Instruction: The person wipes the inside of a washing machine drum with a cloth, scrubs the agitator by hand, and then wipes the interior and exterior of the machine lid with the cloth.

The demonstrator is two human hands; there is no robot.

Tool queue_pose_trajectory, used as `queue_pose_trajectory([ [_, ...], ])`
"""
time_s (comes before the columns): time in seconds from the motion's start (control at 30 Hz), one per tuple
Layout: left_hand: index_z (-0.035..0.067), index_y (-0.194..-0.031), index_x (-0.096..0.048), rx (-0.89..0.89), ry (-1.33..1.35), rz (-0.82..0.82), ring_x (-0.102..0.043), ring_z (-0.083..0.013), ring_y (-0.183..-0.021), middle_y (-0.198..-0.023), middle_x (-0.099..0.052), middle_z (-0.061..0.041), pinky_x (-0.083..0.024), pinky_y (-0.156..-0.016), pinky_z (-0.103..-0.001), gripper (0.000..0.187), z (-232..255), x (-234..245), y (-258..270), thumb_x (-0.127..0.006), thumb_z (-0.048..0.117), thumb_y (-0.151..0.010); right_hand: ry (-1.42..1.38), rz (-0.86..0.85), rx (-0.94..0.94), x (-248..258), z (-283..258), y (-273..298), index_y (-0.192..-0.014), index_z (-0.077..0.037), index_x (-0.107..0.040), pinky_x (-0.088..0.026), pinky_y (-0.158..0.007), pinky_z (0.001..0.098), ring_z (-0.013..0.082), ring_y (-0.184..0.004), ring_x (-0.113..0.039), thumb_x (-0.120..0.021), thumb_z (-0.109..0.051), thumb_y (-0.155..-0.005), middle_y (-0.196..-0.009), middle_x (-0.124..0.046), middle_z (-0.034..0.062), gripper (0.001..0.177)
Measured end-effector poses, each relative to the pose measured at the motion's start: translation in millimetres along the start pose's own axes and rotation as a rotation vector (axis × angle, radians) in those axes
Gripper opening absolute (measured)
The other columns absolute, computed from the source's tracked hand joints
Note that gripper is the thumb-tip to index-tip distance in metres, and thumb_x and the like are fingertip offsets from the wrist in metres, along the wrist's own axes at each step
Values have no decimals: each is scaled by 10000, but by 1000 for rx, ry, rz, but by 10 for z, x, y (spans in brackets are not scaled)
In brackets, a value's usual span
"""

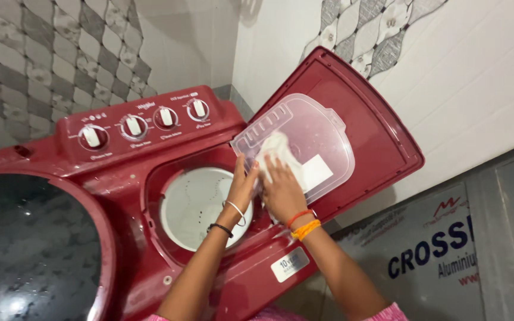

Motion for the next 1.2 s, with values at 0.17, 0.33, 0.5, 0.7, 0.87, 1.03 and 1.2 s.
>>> queue_pose_trajectory([
  [0.17, -48, -1588, -210, 27, 32, -4, -215, -301, -1570, -1673, -245, -226, -194, -1249, -361, 848, -20, -94, -75, -494, 502, -1008, -77, -62, -13, 346, 213, 224, -1442, -112, -505, -200, -1209, 564, 382, -1484, -310, -701, -196, -766, -1572, -371, 185, 709],
  [0.33, -31, -1590, -187, 21, 22, -1, -202, -297, -1574, -1686, -223, -215, -183, -1245, -365, 811, 95, -129, 118, -471, 476, -1023, 125, 190, -190, 580, 592, -33, -1513, -67, -453, -176, -1219, 578, 419, -1498, -291, -672, -153, -808, -1595, -347, 255, 743],
  [0.5, 13, -1611, -208, -1, -93, -18, -207, -295, -1575, -1687, -244, -190, -182, -1254, -377, 732, 236, -24, 148, -427, 420, -1044, 33, 318, -258, 354, 783, -758, -1522, -34, -429, -180, -1222, 548, 444, -1491, -279, -662, -176, -825, -1595, -318, 317, 749],
  [0.7, -2, -1611, -149, -90, 14, 118, -190, -319, -1580, -1705, -196, -199, -184, -1244, -412, 741, 285, 105, 116, -448, 363, -1040, -6, 256, -196, -208, 402, -1172, -1505, -42, -456, -191, -1243, 494, 389, -1523, -295, -622, -198, -864, -1599, -350, 268, 680],
  [0.87, -26, -1613, -169, -172, -94, 243, -184, -354, -1582, -1706, -191, -216, -151, -1261, -434, 719, 214, 231, 56, -423, 364, -1064, -103, 200, -51, -386, -11, -1069, -1494, -45, -475, -209, -1242, 488, 385, -1511, -299, -598, -208, -869, -1602, -357, 263, 657],
  [1.03, -42, -1601, -207, -171, -139, 265, -190, -371, -1574, -1691, -220, -223, -145, -1264, -449, 705, 193, 310, 116, -418, 366, -1066, -142, 154, 152, -278, -170, -731, -1472, -46, -500, -219, -1226, 502, 388, -1499, -305, -582, -215, -900, -1608, -352, 249, 602],
  [1.2, -40, -1595, -230, -190, -199, 270, -181, -373, -1577, -1697, -208, -226, -148, -1263, -458, 668, 252, 321, 169, -389, 360, -1083, -103, -67, 161, 32, -182, -73, -1453, -44, -498, -214, -1216, 501, 385, -1501, -291, -609, -204, -882, -1599, -337, 236, 603],
])
Point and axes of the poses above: each hand's wrist, its own y-axis away from the middle knuckle, its own x-axis out of the back of the hand, z = x × y, the point moved 5 cm from there along -y, towards the middle knuckle
